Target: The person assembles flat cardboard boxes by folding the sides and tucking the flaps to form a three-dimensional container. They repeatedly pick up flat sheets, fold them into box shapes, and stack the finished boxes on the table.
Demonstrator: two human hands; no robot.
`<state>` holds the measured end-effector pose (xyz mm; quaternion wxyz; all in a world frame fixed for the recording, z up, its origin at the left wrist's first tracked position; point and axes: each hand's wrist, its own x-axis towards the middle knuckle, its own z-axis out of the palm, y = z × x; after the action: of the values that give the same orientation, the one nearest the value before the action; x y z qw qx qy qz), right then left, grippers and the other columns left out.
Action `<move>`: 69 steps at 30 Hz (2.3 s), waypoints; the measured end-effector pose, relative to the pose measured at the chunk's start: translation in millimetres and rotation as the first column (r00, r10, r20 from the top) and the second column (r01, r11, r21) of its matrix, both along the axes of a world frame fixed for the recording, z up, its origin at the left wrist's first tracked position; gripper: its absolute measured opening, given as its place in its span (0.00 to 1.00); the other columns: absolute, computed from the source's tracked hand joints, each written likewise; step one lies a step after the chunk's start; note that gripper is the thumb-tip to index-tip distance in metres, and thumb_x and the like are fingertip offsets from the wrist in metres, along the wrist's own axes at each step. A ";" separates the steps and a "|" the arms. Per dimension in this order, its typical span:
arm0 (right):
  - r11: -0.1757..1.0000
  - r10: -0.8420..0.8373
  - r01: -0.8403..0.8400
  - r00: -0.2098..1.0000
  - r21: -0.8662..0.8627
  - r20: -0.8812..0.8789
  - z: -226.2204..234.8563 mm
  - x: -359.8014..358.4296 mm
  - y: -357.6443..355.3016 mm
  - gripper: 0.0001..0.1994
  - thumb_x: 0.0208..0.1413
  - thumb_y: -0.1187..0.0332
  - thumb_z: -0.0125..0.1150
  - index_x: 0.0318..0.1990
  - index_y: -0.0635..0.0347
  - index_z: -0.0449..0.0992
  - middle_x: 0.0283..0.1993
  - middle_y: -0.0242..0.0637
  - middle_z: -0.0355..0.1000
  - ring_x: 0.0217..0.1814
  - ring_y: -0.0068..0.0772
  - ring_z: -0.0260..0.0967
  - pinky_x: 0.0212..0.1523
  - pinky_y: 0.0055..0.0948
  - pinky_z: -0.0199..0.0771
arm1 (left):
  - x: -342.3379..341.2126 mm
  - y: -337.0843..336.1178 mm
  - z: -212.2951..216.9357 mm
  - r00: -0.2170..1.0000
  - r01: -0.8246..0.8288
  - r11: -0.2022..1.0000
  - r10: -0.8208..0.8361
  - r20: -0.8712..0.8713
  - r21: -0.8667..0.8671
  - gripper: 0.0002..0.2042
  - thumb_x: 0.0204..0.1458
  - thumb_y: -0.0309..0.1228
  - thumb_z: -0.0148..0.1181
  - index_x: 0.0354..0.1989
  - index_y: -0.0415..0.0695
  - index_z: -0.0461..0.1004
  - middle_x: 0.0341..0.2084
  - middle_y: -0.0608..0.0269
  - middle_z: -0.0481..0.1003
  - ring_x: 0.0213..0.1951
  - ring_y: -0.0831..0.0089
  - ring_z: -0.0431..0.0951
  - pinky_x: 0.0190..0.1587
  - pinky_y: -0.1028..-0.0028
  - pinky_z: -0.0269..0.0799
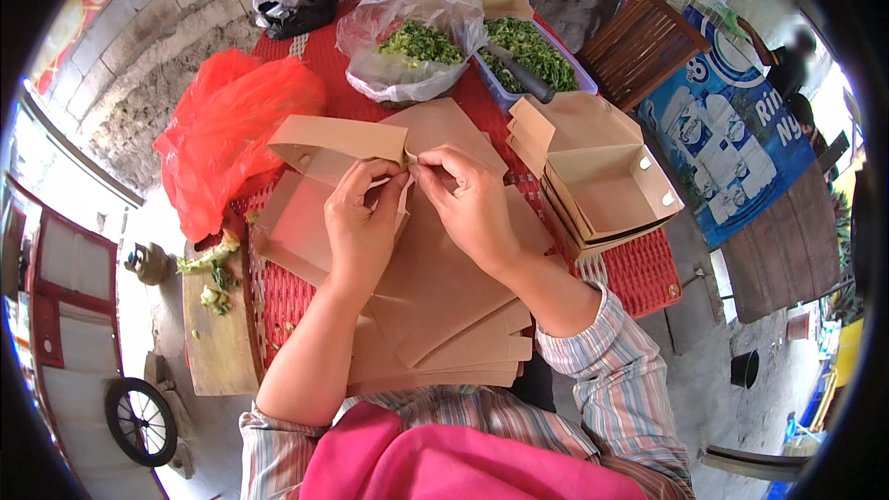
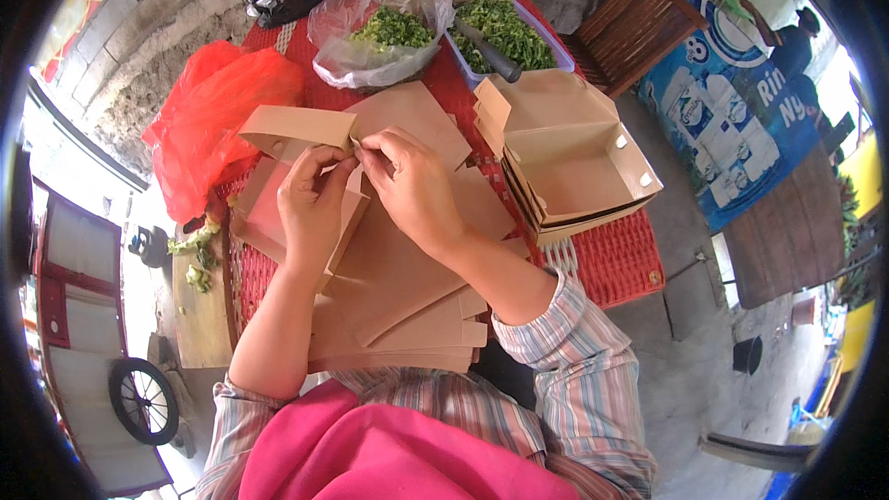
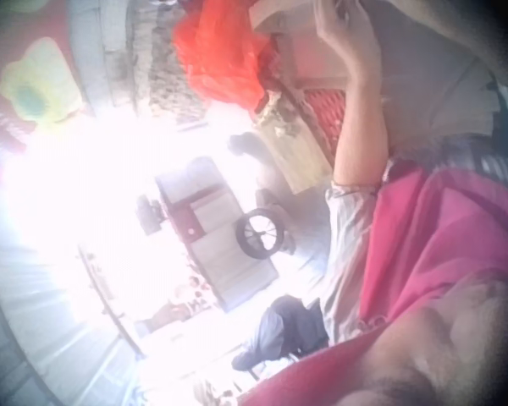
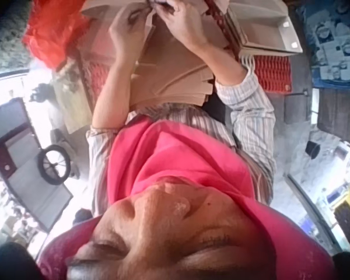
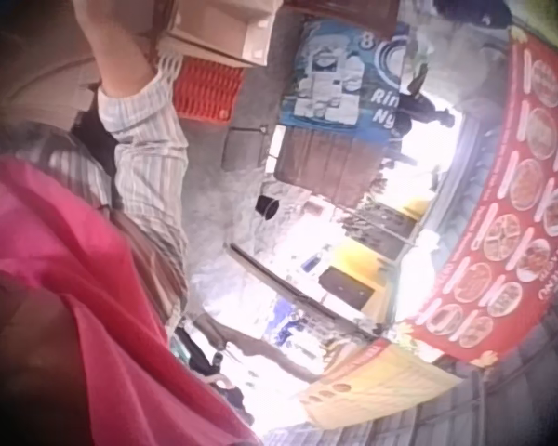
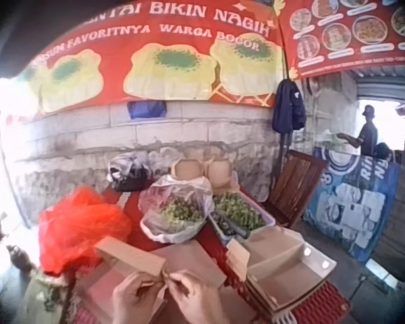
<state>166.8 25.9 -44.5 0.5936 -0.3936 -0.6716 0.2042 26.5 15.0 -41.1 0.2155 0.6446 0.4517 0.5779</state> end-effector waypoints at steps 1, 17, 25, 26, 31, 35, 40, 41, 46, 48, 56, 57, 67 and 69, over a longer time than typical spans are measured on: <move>1.000 -0.004 0.004 1.000 0.017 0.011 0.5 -1.0 -0.2 0.04 0.54 0.79 0.63 0.37 0.69 0.75 0.33 0.44 0.74 0.31 0.38 0.74 0.32 0.32 0.73 | 0.3 0.3 -0.8 1.000 0.019 0.999 -0.019 -0.007 0.038 0.04 0.54 0.19 0.62 0.37 0.34 0.76 0.30 0.60 0.78 0.33 0.76 0.79 0.38 0.77 0.74; 0.980 0.198 -0.198 0.980 0.018 -0.010 16.4 11.3 -0.2 0.04 0.53 0.77 0.67 0.34 0.67 0.78 0.29 0.35 0.74 0.29 0.22 0.71 0.30 0.24 0.70 | -11.9 6.1 -1.0 0.893 0.309 0.949 -0.265 0.365 -0.069 0.03 0.57 0.22 0.63 0.35 0.37 0.75 0.30 0.69 0.78 0.35 0.83 0.77 0.39 0.80 0.72; 0.983 -0.003 -0.041 0.972 0.181 0.233 19.5 5.4 -3.6 0.09 0.50 0.76 0.69 0.38 0.66 0.75 0.34 0.39 0.73 0.34 0.35 0.74 0.35 0.30 0.75 | -4.8 5.3 -1.3 0.938 0.187 0.982 -0.188 0.292 0.031 0.05 0.56 0.17 0.58 0.40 0.34 0.75 0.30 0.62 0.76 0.32 0.78 0.77 0.37 0.76 0.74; 0.974 -0.021 -0.039 0.965 0.222 0.260 20.0 4.6 -4.7 0.10 0.50 0.76 0.69 0.38 0.66 0.74 0.35 0.40 0.73 0.35 0.37 0.75 0.36 0.31 0.76 | -5.3 5.4 -2.1 0.953 0.162 0.985 -0.171 0.251 0.055 0.06 0.55 0.16 0.58 0.40 0.34 0.76 0.30 0.61 0.76 0.32 0.77 0.77 0.37 0.75 0.74; 0.977 -0.033 -0.028 0.961 0.213 0.274 18.6 -1.7 -9.2 0.12 0.50 0.78 0.68 0.40 0.66 0.72 0.37 0.41 0.72 0.35 0.38 0.76 0.35 0.33 0.77 | -7.2 7.8 -6.0 0.972 0.136 0.984 -0.154 0.177 0.113 0.10 0.52 0.13 0.57 0.43 0.35 0.76 0.31 0.57 0.74 0.32 0.72 0.77 0.36 0.75 0.74; 0.966 -0.091 0.005 0.942 0.258 0.323 17.0 -1.8 -9.1 0.11 0.48 0.80 0.66 0.37 0.66 0.70 0.37 0.43 0.71 0.35 0.41 0.76 0.33 0.33 0.77 | -2.6 1.6 -0.1 0.994 0.077 0.985 -0.088 0.067 0.154 0.11 0.51 0.13 0.57 0.42 0.36 0.76 0.30 0.56 0.74 0.31 0.68 0.77 0.35 0.74 0.72; 0.976 -0.144 0.065 0.908 0.206 0.393 17.4 -2.1 -11.6 0.13 0.49 0.80 0.65 0.38 0.65 0.66 0.35 0.46 0.70 0.33 0.44 0.75 0.30 0.37 0.76 | 1.4 -0.9 1.4 0.995 0.096 0.987 -0.100 0.026 0.129 0.11 0.51 0.12 0.56 0.41 0.37 0.77 0.30 0.55 0.73 0.31 0.65 0.76 0.35 0.73 0.72; 0.976 -0.154 0.074 0.900 0.204 0.408 17.5 -1.8 -11.8 0.13 0.49 0.80 0.64 0.39 0.65 0.65 0.35 0.47 0.70 0.32 0.45 0.75 0.30 0.38 0.76 | 1.5 -0.9 1.7 0.994 0.107 0.985 -0.111 0.020 0.138 0.11 0.51 0.12 0.55 0.42 0.37 0.77 0.30 0.55 0.73 0.31 0.65 0.76 0.35 0.72 0.72; 0.994 -0.065 0.033 0.941 0.101 0.331 13.4 -2.7 -10.0 0.25 0.54 0.78 0.61 0.57 0.64 0.59 0.31 0.50 0.71 0.31 0.50 0.75 0.29 0.42 0.74 | -6.3 1.3 6.2 0.980 0.191 0.974 -0.183 -0.072 0.126 0.16 0.50 0.10 0.50 0.44 0.36 0.77 0.33 0.54 0.74 0.33 0.61 0.77 0.38 0.68 0.74; 0.994 -0.080 0.045 0.930 0.104 0.359 11.6 -3.7 -7.9 0.28 0.55 0.78 0.60 0.62 0.63 0.57 0.29 0.50 0.72 0.31 0.51 0.75 0.30 0.44 0.74 | -4.8 6.1 0.1 0.971 0.239 0.961 -0.231 -0.068 0.139 0.17 0.48 0.09 0.48 0.44 0.36 0.77 0.34 0.54 0.75 0.34 0.60 0.77 0.39 0.68 0.74; 0.984 -0.134 0.172 0.887 -0.046 0.441 3.6 9.1 4.0 0.21 0.52 0.79 0.59 0.55 0.60 0.69 0.26 0.46 0.74 0.30 0.48 0.75 0.31 0.41 0.74 | -5.4 -1.6 -0.4 0.945 0.224 0.961 -0.254 -0.205 -0.159 0.18 0.47 0.19 0.56 0.49 0.36 0.72 0.47 0.49 0.72 0.49 0.53 0.74 0.47 0.63 0.72; 0.982 -0.148 0.185 0.887 -0.044 0.437 3.5 11.5 5.7 0.20 0.52 0.79 0.59 0.54 0.60 0.70 0.26 0.45 0.74 0.30 0.47 0.75 0.31 0.41 0.74 | -8.0 -4.2 -2.0 0.915 0.207 0.955 -0.266 -0.303 -0.214 0.18 0.46 0.21 0.58 0.48 0.36 0.72 0.48 0.48 0.71 0.51 0.53 0.73 0.49 0.62 0.72; 0.983 -0.149 0.174 0.948 -0.066 0.283 -5.9 8.4 12.7 0.20 0.53 0.74 0.66 0.52 0.68 0.69 0.31 0.51 0.75 0.31 0.47 0.77 0.32 0.41 0.74 | -7.2 -0.5 -11.9 0.902 0.127 0.900 -0.280 -0.330 -0.417 0.12 0.46 0.25 0.62 0.40 0.34 0.77 0.36 0.47 0.78 0.43 0.50 0.77 0.47 0.59 0.73; 0.985 -0.069 0.111 0.957 -0.133 0.283 -7.6 10.0 11.9 0.21 0.52 0.72 0.68 0.52 0.70 0.69 0.32 0.54 0.76 0.32 0.47 0.77 0.32 0.40 0.75 | -7.9 1.2 -11.3 0.931 0.093 0.902 -0.229 -0.284 -0.421 0.12 0.49 0.25 0.62 0.41 0.33 0.78 0.33 0.47 0.80 0.36 0.56 0.80 0.42 0.64 0.74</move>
<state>176.8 37.8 -52.1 0.4716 -0.4913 -0.7125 0.1688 18.6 16.3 -52.4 0.3126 0.7089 0.5340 0.3385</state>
